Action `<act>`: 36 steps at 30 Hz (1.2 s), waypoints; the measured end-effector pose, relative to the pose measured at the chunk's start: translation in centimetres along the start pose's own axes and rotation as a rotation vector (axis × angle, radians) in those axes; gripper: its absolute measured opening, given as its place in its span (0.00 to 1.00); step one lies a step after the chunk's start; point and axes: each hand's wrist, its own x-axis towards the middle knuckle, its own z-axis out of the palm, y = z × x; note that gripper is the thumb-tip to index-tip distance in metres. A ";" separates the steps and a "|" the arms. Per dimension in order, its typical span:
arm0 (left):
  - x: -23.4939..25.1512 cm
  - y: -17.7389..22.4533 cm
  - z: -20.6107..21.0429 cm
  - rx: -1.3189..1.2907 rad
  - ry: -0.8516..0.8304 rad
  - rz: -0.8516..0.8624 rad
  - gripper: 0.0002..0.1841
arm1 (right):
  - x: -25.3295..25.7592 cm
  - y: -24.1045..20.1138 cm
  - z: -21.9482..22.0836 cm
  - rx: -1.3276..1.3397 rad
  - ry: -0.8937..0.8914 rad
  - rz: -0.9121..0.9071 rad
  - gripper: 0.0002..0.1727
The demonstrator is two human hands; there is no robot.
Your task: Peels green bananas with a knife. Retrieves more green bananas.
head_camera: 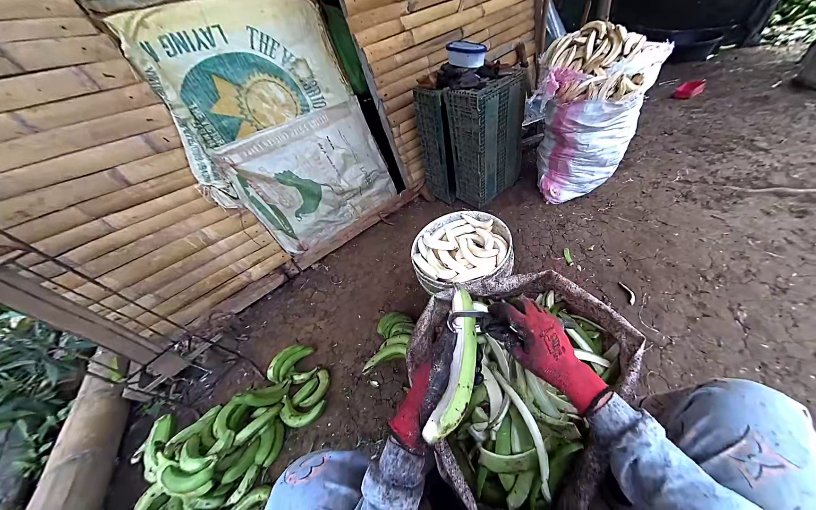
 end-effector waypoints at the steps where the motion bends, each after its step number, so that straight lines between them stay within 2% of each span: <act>1: -0.5 0.2 0.1 0.120 -0.016 -0.022 0.22 | 1.1 1.0 -0.6 -0.006 0.026 0.096 0.22; 2: -0.9 0.6 0.2 0.194 -0.026 -0.022 0.22 | 1.9 1.7 -1.3 -0.006 0.034 0.182 0.22; 4: -0.1 0.3 -0.2 0.009 -0.075 -0.054 0.23 | 2.1 1.8 -1.8 0.048 0.051 0.267 0.22; 6: 0.9 0.7 -0.6 -0.231 -0.077 -0.045 0.28 | 0.6 0.2 -1.4 0.118 0.071 0.178 0.22; 9: 2.6 1.3 -0.4 -0.334 0.338 0.192 0.22 | -3.2 -3.1 0.7 0.179 0.116 -0.067 0.21; 11: 4.5 0.6 -0.9 -0.508 0.536 0.373 0.20 | -4.8 -4.5 2.0 0.110 0.137 -0.189 0.20; 13: 4.5 0.5 -0.7 -0.633 0.553 0.419 0.23 | -4.8 -5.1 2.5 0.011 0.151 -0.214 0.20; 15: 3.0 1.2 -0.1 -0.670 0.447 0.356 0.28 | -3.9 -5.4 2.2 -0.019 0.112 -0.154 0.20; 16: 2.4 1.2 0.3 -0.628 0.408 0.332 0.29 | -3.4 -5.4 1.9 -0.009 0.085 -0.106 0.20; 18: 1.5 1.2 0.8 -0.364 0.401 0.296 0.27 | -2.7 -4.7 1.5 -0.021 0.085 -0.062 0.23; 22: 1.1 0.3 0.4 -0.136 0.261 0.152 0.26 | -2.1 -2.6 1.9 -0.134 0.181 -0.156 0.21; 24: 0.0 0.3 1.0 0.101 0.177 0.097 0.24 | -0.8 -1.7 1.3 -0.076 0.144 -0.032 0.21; 25: -0.9 0.7 1.4 0.307 0.135 0.080 0.22 | 0.0 -1.2 0.7 -0.032 0.090 0.077 0.20; 27: -2.0 1.7 1.7 0.644 -0.016 0.072 0.25 | 1.6 0.3 -0.6 0.020 -0.045 0.321 0.21; 28: -1.9 1.5 1.7 0.684 -0.032 0.089 0.25 | 2.1 1.0 -1.0 0.028 -0.084 0.408 0.20; 29: -1.7 1.4 1.7 0.578 0.020 0.089 0.23 | 2.2 1.5 -1.3 0.047 -0.078 0.440 0.20; 30: -1.1 1.2 1.6 0.358 0.102 0.067 0.22 | 1.9 1.6 -1.3 0.071 -0.034 0.411 0.20; 31: -0.2 1.2 1.3 0.067 0.154 0.041 0.25 | 1.2 1.3 -1.0 0.101 0.032 0.322 0.20; 33: 1.0 1.4 -0.3 -0.500 0.127 0.033 0.31 | -0.5 0.4 0.3 0.175 0.180 0.019 0.19; 35: 2.0 0.5 -2.2 -0.840 0.070 0.123 0.32 | -2.0 -0.5 1.3 0.243 0.170 -0.257 0.19; 36: 2.3 0.0 -2.8 -0.986 0.037 0.108 0.34 | -2.5 -0.8 1.5 0.235 0.145 -0.365 0.19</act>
